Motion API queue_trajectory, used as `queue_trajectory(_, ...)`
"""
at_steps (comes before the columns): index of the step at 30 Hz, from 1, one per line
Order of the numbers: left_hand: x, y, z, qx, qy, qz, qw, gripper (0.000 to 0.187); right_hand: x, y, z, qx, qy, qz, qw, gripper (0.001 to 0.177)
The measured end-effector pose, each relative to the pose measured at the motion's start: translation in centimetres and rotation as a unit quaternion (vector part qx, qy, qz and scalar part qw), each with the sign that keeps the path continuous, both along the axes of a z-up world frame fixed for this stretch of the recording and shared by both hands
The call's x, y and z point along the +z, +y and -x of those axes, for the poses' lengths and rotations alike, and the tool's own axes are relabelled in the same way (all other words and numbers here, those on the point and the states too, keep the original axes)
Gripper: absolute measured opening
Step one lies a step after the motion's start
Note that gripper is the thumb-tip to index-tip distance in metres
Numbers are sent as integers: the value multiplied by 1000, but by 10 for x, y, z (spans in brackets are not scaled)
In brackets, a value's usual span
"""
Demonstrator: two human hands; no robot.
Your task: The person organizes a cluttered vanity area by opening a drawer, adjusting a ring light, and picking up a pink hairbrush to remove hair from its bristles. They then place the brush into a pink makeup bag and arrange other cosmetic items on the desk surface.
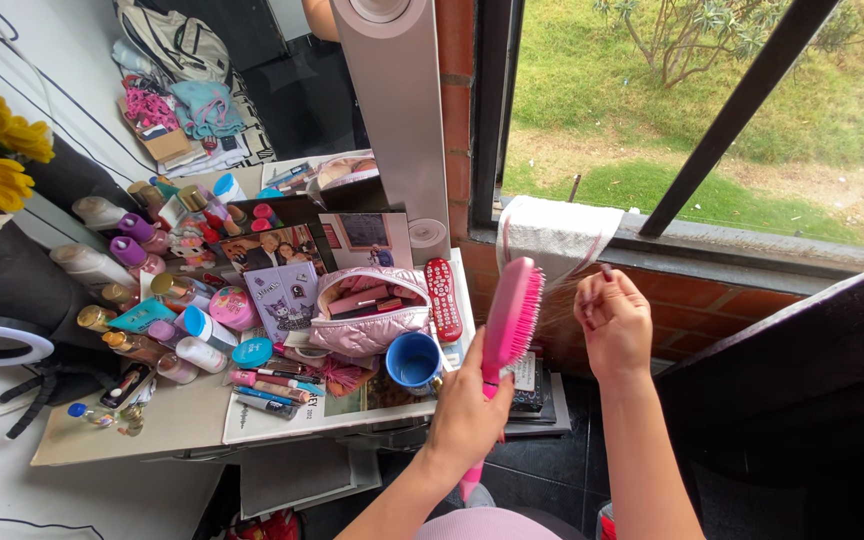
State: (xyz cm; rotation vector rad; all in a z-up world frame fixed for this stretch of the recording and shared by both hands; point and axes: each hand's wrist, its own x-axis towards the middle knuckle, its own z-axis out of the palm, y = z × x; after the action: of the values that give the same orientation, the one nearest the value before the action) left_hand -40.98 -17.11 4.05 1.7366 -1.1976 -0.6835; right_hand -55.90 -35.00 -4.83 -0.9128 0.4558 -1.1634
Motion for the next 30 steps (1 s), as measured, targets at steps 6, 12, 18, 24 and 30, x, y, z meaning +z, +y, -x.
queue_trajectory(6,-14,2,-8,10,-93,-59,994,69,52,33,1,-3,394,249,885,48)
queue_trajectory(12,-28,5,5,-16,-115,-80,990,70,66,48,-28,75,561,248,786,57)
queue_trajectory(18,-29,3,13,-1,-84,-81,993,65,74,80,-47,-80,624,215,747,62)
queue_trajectory(24,-16,3,13,7,-66,-63,996,66,62,84,-48,-80,309,111,941,38)
queue_trajectory(30,-6,3,10,27,-61,2,998,64,35,68,-43,-23,159,92,983,36)
